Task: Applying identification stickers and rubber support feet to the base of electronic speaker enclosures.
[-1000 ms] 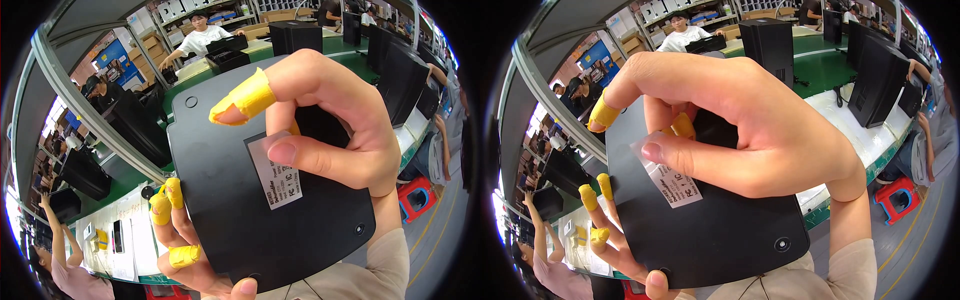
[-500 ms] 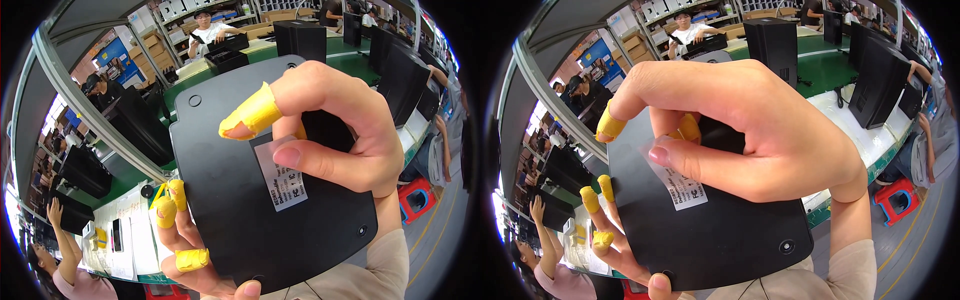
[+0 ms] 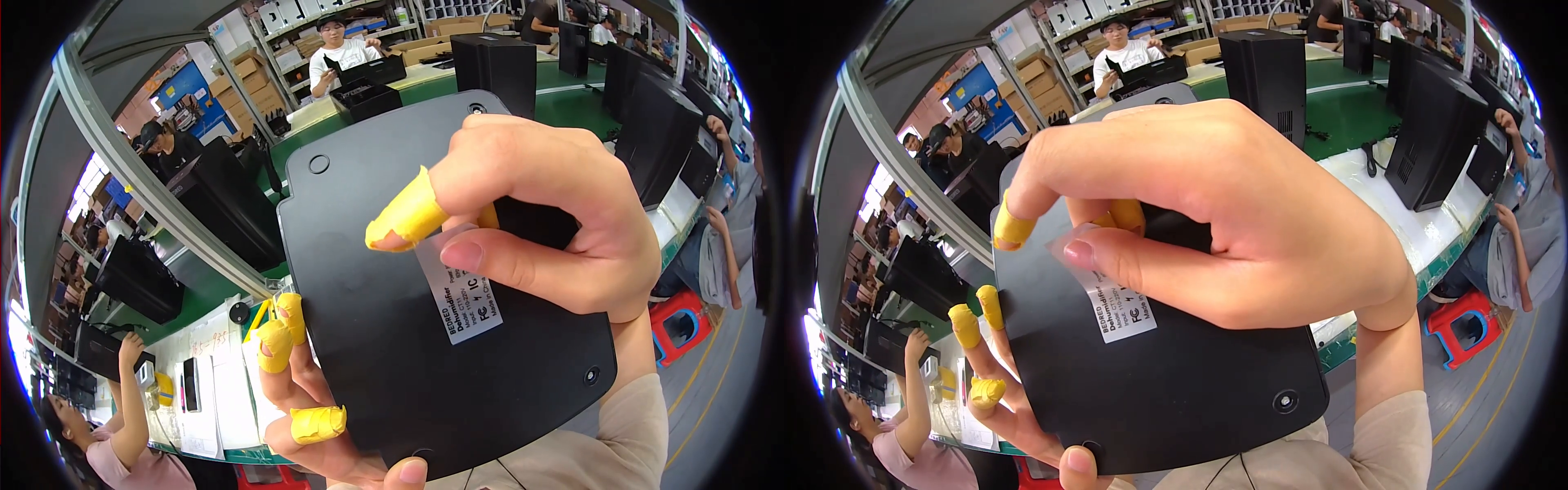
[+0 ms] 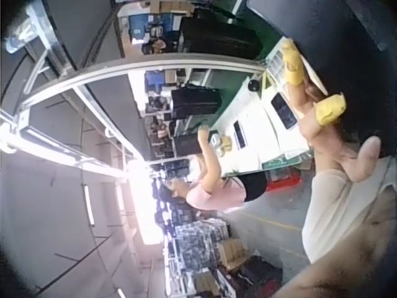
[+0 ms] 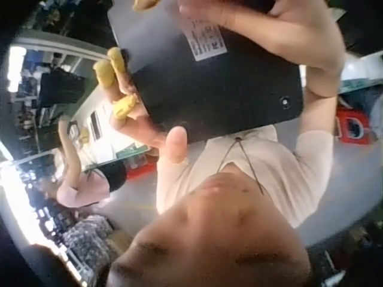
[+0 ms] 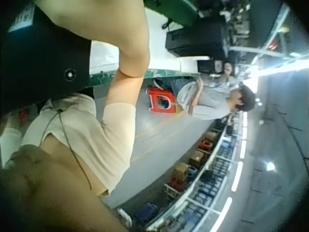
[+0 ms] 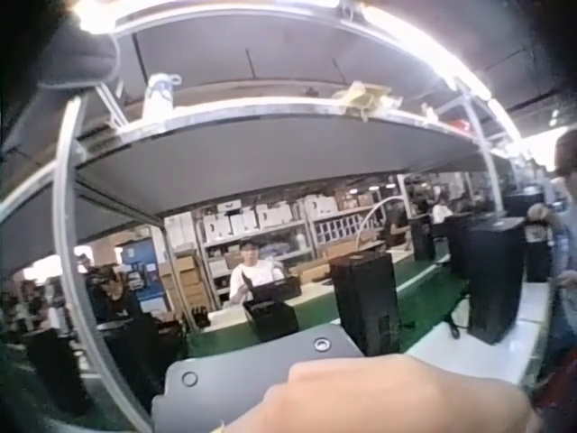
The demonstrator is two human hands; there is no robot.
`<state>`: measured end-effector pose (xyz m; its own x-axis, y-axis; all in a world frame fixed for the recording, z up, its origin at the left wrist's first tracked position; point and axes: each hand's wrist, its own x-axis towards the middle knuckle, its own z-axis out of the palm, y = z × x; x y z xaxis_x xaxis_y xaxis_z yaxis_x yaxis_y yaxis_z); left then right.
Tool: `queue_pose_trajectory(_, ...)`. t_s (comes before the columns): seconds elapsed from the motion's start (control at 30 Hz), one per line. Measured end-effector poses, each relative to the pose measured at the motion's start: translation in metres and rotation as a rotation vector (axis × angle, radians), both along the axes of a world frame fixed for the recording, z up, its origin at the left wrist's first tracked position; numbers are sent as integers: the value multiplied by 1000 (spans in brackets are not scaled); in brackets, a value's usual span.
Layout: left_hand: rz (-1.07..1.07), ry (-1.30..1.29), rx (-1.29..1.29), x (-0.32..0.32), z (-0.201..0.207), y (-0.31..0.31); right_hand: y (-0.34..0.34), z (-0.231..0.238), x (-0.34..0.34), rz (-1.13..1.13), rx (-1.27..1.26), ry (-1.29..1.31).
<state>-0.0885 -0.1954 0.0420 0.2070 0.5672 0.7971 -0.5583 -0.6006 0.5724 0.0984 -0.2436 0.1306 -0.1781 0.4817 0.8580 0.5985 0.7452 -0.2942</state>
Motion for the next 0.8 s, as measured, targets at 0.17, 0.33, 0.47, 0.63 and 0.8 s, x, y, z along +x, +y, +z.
queue_pose_trajectory(0.17,13,-144,-143,-4,9,-12,5,14,-11,-123,90,-301)
queue_pose_trajectory(0.33,-10,-48,219,-7,5,21,18,20,6,-560,125,-543)
queue_pose_trajectory(0.47,8,-91,89,-2,-3,14,39,22,27,-506,181,-344)
queue_pose_trajectory(0.63,103,62,172,5,12,43,18,7,30,-449,173,81)
queue_pose_trajectory(0.8,107,83,22,35,29,72,0,-49,13,-542,659,364)
